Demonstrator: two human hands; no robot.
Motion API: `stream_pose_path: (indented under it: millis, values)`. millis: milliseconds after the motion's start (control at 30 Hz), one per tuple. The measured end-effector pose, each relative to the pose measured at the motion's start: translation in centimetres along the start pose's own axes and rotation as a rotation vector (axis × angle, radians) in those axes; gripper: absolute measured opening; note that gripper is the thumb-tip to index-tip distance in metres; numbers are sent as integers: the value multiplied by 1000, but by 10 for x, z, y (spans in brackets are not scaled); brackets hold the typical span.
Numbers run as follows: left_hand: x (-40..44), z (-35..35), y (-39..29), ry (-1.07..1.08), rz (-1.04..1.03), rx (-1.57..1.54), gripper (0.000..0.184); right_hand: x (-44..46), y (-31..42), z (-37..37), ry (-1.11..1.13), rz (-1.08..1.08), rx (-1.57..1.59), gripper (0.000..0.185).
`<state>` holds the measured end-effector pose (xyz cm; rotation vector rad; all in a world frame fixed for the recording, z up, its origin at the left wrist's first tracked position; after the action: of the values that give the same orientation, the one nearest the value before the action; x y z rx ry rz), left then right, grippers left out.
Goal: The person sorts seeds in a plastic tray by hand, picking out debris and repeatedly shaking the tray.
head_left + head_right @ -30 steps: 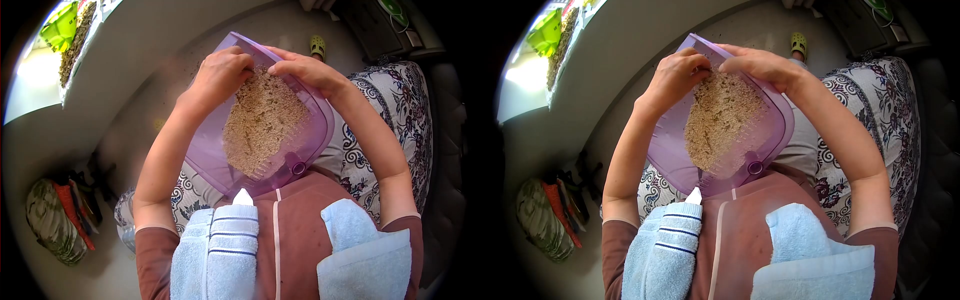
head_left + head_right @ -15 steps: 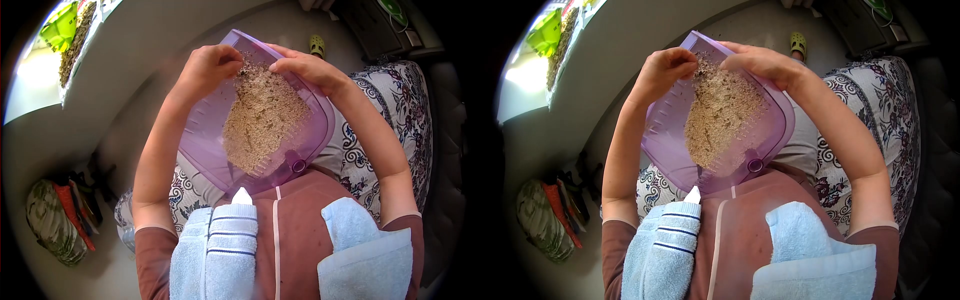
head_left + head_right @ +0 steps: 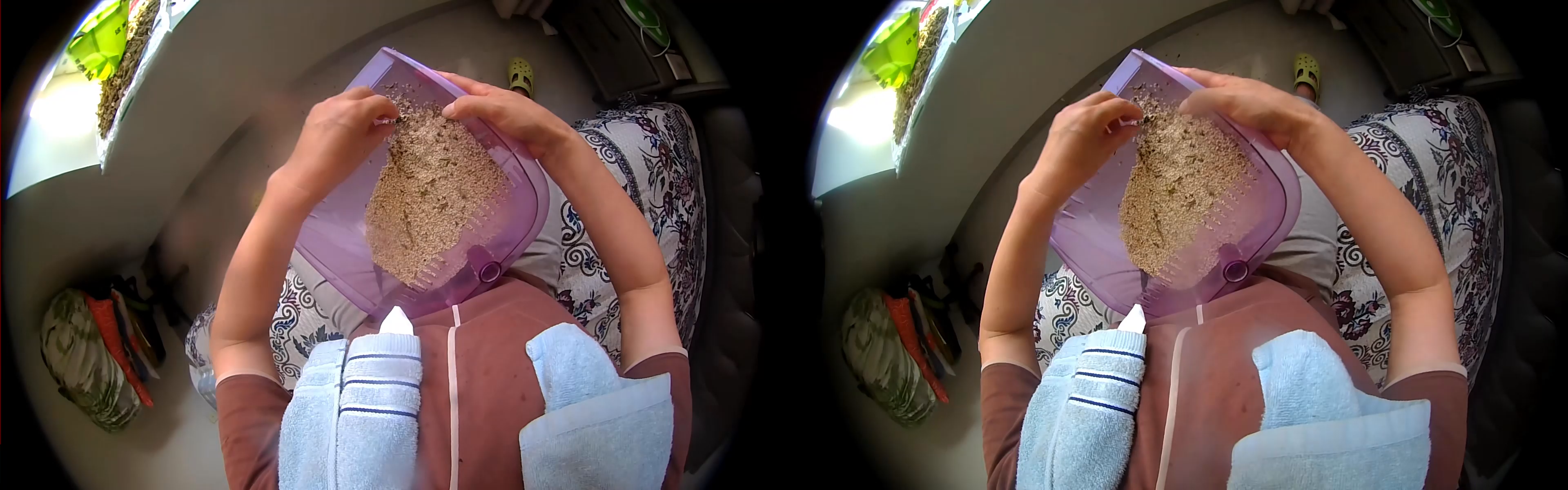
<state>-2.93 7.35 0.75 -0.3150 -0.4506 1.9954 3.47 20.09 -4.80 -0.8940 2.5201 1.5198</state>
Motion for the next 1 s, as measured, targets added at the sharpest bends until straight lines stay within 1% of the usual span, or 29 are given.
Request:
stream_pose_path:
  millis: [100,233,333,433,533,633,733,833,867,967,1000]
  values:
    - [6,-9,0,-20,52,-23,13,-4,1,0,28,-26,-30,62]
    - [11,-12,-3,62,16,-17,12,-6,3,-2,9,-27,-44,62]
    - [13,-15,-4,105,41,29,10,-7,2,0,3,-14,-28,62]
    - [12,-26,-9,125,-47,214,9,-7,-1,3,10,-17,-20,62]
    - [8,-23,-21,96,-170,349,9,-6,-1,2,15,-16,-13,62]
    - [7,-28,-28,148,-252,415,3,-9,1,-3,20,-22,-13,61]
    - [8,-25,-19,92,-179,199,8,-8,1,-2,15,2,-16,62]
    - [7,-7,-11,85,-54,-188,9,-9,1,0,2,8,-22,63]
    - [8,-9,-4,146,51,-328,10,-9,1,0,-1,2,-27,63]
    - [5,-16,11,111,171,-711,8,-8,1,-1,1,7,-36,63]
    - [5,-12,6,132,199,-716,8,-8,1,-2,-4,0,-36,63]
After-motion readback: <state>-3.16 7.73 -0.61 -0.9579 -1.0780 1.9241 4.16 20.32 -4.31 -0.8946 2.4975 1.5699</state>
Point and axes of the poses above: each hand's wrist, its own x-axis towards the middle knuckle, its own z-axis out of the back of the hand, y = z × x, the point moved 8 cm from there along x, towards the middle knuckle, and after that the axes turned 8 degrees about y, right-handed, at the moved point
